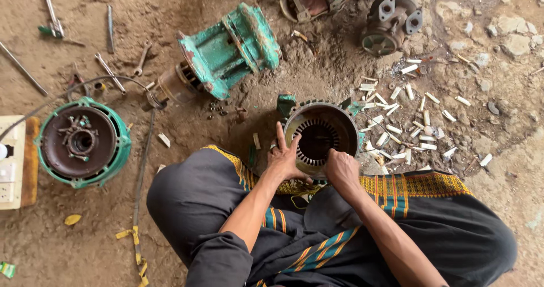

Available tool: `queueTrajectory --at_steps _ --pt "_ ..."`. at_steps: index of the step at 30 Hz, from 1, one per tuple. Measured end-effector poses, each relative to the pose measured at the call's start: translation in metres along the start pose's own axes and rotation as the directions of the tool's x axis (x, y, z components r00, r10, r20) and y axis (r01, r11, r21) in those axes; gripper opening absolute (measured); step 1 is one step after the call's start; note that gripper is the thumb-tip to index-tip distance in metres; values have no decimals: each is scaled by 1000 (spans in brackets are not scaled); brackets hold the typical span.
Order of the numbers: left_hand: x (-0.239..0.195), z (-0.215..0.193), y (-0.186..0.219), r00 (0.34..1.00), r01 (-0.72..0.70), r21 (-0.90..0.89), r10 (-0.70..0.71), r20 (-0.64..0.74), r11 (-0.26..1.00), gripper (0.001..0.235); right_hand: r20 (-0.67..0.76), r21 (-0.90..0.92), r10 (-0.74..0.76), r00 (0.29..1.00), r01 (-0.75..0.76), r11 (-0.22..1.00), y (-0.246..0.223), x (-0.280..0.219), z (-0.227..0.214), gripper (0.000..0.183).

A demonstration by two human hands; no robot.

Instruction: The person sits on the ground and uses a screwdriver to scrape and clean the interior of a cylindrical motor stator. They hold the stator steady with one hand while working with the tool in the other, surrounded by scattered white debris and other motor parts.

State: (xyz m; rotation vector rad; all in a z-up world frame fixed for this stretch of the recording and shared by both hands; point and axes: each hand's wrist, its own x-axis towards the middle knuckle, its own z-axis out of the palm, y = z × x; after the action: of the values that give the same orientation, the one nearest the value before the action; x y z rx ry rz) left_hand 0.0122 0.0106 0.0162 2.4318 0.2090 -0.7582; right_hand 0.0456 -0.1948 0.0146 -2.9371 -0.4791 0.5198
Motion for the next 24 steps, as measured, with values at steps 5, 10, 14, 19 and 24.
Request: queueTrajectory --at_steps 5,10,14,19,24 --pt "-4 -3 2 997 39 -35 -37 65 999 159 28 -5 54 998 -54 999 -1 -1 -8 19" --pt "-5 5 -1 1000 4 -26 -4 -1 1000 159 28 -215 -228 973 229 950 -4 -10 -9 8" --pt "3 -3 1 998 40 -42 -38 51 998 160 75 -211 -232 970 243 947 -5 4 -8 12" --pt "1 8 -4 1000 -13 -33 13 2 999 159 -30 -22 -40 999 39 999 14 0 3 12" --pt "-2 -2 2 1000 1 -24 -1 2 1000 157 -24 -107 -31 999 29 994 5 0 -3 10"
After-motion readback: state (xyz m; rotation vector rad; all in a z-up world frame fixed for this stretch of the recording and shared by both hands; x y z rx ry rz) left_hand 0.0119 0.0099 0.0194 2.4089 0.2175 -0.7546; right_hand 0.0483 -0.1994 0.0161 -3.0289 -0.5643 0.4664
